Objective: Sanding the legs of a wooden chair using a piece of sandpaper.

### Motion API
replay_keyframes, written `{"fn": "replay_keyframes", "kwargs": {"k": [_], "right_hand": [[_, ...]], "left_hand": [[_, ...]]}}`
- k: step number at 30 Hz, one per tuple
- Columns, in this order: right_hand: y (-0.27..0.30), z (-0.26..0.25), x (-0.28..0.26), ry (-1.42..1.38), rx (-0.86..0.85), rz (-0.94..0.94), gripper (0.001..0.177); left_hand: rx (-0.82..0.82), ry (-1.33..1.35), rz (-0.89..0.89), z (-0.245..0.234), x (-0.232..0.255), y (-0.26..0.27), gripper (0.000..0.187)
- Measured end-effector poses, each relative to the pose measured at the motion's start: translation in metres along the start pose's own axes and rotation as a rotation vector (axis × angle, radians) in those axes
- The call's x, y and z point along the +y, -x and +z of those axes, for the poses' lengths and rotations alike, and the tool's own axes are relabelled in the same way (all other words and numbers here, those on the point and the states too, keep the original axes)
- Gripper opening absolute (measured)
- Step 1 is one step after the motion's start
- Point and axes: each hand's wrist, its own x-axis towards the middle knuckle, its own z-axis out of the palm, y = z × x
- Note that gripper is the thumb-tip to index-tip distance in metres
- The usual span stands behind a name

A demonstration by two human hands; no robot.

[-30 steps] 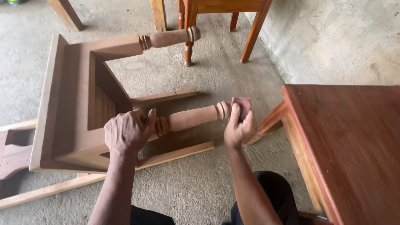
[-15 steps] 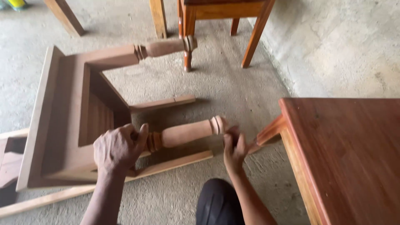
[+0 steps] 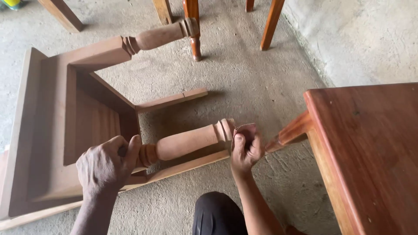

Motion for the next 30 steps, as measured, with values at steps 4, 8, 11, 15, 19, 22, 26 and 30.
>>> {"fn": "replay_keyframes", "kwargs": {"k": [4,8,11,15,19,22,26,30], "right_hand": [[-0.002,0.000,0.016,0.056,0.024,-0.026,0.016],[-0.005,0.007,0.027,0.027,0.074,-0.106,0.018],[-0.004,0.002,0.028,0.018,0.040,-0.101,0.021],[0.025,-0.012,0.033,0.038,0.004,-0.058,0.026],[-0.008,-0.006,-0.005,-0.042,-0.066,0.051,0.030],[0.012,-0.017,0.000,-0.008,-0.139,0.156,0.029],[0.012,-0.008,0.021,-0.092,-0.077,0.145,0.027],[-0.014,-0.006,-0.025,-0.040,-0.116,0.175,0.029]], "left_hand": [[-0.010,-0.016,-0.008,0.004,-0.001,0.003,0.052],[-0.003,-0.020,-0.007,0.002,0.002,-0.004,0.051],[-0.015,-0.027,-0.004,0.003,0.002,0.003,0.050],[-0.001,0.001,0.009,0.002,0.001,0.002,0.046],[-0.019,-0.033,0.002,0.003,0.000,0.002,0.047],[-0.060,-0.046,-0.025,0.000,0.001,0.008,0.050],[-0.030,-0.020,-0.021,-0.003,0.003,-0.002,0.048],[-0.088,-0.067,-0.032,0.000,-0.001,0.007,0.053]]}}
